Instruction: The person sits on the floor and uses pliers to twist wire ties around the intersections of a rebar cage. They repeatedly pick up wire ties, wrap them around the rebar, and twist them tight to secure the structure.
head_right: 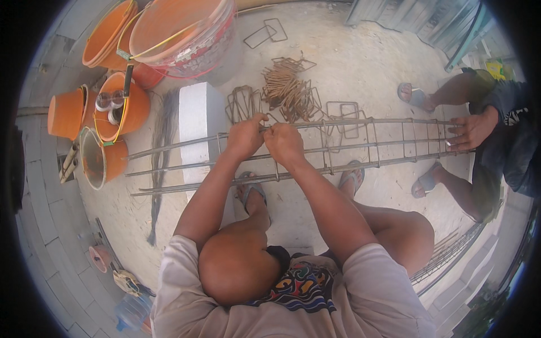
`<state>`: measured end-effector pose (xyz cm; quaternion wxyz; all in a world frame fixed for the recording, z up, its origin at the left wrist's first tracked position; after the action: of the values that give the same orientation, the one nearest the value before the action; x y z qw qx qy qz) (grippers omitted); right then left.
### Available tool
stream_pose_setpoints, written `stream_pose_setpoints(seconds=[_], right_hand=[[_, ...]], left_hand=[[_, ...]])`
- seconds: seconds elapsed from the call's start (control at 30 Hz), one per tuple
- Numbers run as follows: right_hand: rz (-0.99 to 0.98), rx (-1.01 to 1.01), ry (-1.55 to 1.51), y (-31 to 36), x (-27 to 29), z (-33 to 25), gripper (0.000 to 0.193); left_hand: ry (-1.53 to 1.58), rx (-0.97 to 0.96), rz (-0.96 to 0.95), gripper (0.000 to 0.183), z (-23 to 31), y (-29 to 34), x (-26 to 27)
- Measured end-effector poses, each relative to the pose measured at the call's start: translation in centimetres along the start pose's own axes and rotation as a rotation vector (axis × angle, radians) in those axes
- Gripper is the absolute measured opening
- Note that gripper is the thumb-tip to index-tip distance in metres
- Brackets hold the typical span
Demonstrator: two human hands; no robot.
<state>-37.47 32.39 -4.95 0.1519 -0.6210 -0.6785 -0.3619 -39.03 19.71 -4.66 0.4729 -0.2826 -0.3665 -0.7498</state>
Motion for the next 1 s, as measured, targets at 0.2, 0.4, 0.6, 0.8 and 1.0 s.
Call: stream_pose_setpoints(seconds=[0.2,0.4,0.6,0.8,1.0], right_hand=[[-0.096,-0.062,0.045,0.1,0.0,-0.3,0.029],[-0.108,-0.095,0.051,0.3,0.1,-0.2,0.03],[-0.167,-0.009,0.066,0.0,-0.1,-0.1,0.029],[-0.384,0.386,0.536,-3.1,3.7,-3.2,0.02],[-0.365,0.585,0.902,-3.2,3.5,-8.7,0.014]], left_hand=[[0.502,0.094,0.024,0.046,-2.5,-0.8,-0.9],[0.659,0.06,0.186,0.042,-1.2,0.7,0.1],[0.632,0.071,0.094,0.041,-0.5,1.6,1.4],[0.65,0.012,0.098,0.03,-0.3,2.2,1.5],[0.678,0.01,0.124,0.03,-0.7,2.3,1.3]])
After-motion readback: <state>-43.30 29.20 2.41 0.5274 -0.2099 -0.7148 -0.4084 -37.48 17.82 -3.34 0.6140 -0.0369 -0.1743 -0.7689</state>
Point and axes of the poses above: each hand's wrist, its own y-axis away from the middle knuckle, its own x-axis out of the back of the hand, z = x × y, the point moved 6 cm from there along -y, towards the middle knuckle, and after that the axes turned 4 degrees about -x, right-handed, at the moved point
